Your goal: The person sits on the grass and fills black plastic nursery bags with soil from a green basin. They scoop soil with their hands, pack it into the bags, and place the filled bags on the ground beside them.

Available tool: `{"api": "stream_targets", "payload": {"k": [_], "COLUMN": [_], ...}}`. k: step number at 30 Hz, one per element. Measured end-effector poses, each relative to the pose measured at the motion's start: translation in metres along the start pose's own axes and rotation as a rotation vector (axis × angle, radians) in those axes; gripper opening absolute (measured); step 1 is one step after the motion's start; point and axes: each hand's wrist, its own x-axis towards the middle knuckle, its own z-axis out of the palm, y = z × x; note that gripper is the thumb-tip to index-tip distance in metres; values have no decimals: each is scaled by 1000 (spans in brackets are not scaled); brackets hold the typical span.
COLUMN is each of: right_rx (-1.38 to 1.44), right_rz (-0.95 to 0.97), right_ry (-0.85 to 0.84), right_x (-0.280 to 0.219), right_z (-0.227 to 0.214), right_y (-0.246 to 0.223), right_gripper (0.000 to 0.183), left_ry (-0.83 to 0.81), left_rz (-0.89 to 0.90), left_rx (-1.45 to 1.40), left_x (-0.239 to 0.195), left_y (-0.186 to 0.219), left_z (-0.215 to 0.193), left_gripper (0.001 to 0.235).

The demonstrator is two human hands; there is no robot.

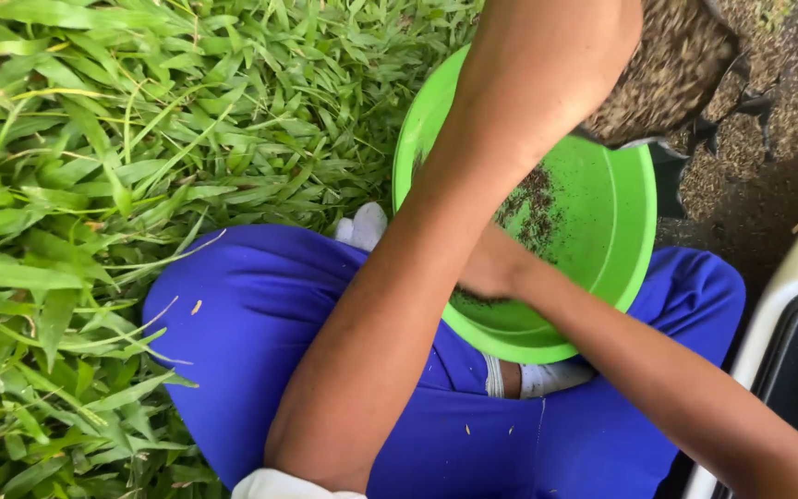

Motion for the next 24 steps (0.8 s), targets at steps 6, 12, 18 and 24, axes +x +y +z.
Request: {"api": "stream_targets", "payload": {"k": [6,12,18,24], "right_rx": [-293,-283,-187,-174], "right_rz": [-165,304,247,101], "right_ry": [-13,-6,-107,-68], "right_x": [-70,-72,-72,-68], "right_z": [-47,-19,-7,-6], "right_y": [-5,5,-45,-49], "right_gripper": [49,67,45,39], "left_ry": [-141,-741,-985,-1126], "left_rz": [-215,-428,-581,-668], "left_rx": [59,247,404,533], "left_x": [-5,-41,-62,-61], "left_y": [7,-17,-33,-24], "left_z": [2,16,13,12], "left_gripper": [16,18,24,46]}}
